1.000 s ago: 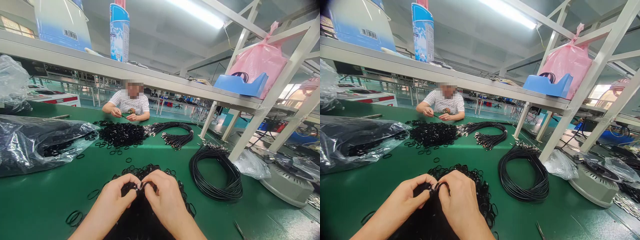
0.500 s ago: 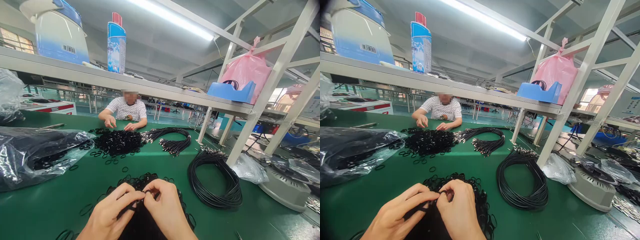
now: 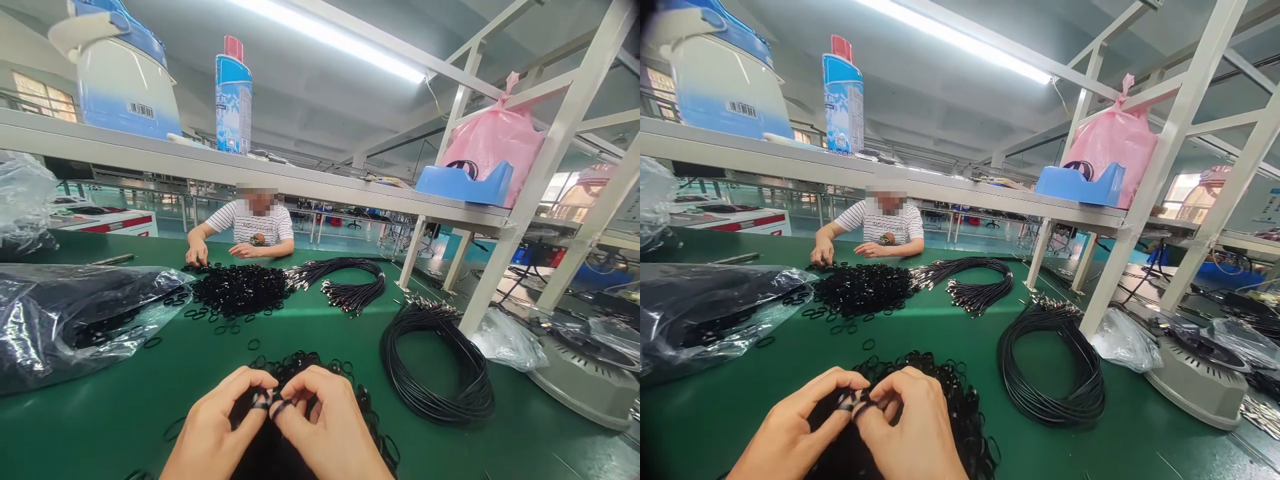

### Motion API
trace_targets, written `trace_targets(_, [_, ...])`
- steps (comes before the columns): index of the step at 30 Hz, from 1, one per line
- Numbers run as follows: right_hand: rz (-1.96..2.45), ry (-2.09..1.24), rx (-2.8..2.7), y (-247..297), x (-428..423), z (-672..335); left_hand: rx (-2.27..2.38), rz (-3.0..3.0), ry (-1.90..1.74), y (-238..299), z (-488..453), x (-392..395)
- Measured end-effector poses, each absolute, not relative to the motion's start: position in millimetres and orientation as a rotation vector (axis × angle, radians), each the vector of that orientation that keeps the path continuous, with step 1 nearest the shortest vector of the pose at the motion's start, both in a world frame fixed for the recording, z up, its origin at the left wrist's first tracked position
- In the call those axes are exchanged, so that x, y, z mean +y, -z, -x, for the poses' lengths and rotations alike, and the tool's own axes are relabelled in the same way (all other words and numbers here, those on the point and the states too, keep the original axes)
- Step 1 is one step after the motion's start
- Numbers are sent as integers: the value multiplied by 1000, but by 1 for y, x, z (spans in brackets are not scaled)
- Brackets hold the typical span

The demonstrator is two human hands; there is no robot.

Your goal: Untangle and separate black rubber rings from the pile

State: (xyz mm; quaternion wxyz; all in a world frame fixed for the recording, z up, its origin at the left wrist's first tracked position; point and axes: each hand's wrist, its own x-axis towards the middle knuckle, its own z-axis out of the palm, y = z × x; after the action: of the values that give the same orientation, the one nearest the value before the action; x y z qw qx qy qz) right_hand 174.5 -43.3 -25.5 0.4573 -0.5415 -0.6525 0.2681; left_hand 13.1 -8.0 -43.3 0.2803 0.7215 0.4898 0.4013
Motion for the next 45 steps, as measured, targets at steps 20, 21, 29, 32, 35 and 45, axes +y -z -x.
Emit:
trace_targets(20, [1494, -627, -1929, 25, -38, -204, 1193, -1720, -818, 38, -13, -8])
trace_targets(21, [1511, -633, -1921, 25, -39, -204, 1201, -1721, -818, 39, -12, -8])
trace_targets(29, [1508, -553, -2022, 28, -43, -207, 1223, -1766, -774, 37, -14, -10])
trace_targets(32, [1469, -532, -2063, 28, -43, -209, 1171, -1669, -737, 39, -13, -9])
trace_targets(35, [1450, -464, -2062, 25, -42, -212, 1139, -1584, -740, 40, -14, -8])
trace_targets(45, [1252, -636, -1856, 25, -47, -182, 1089, -1712, -809, 41, -21, -9])
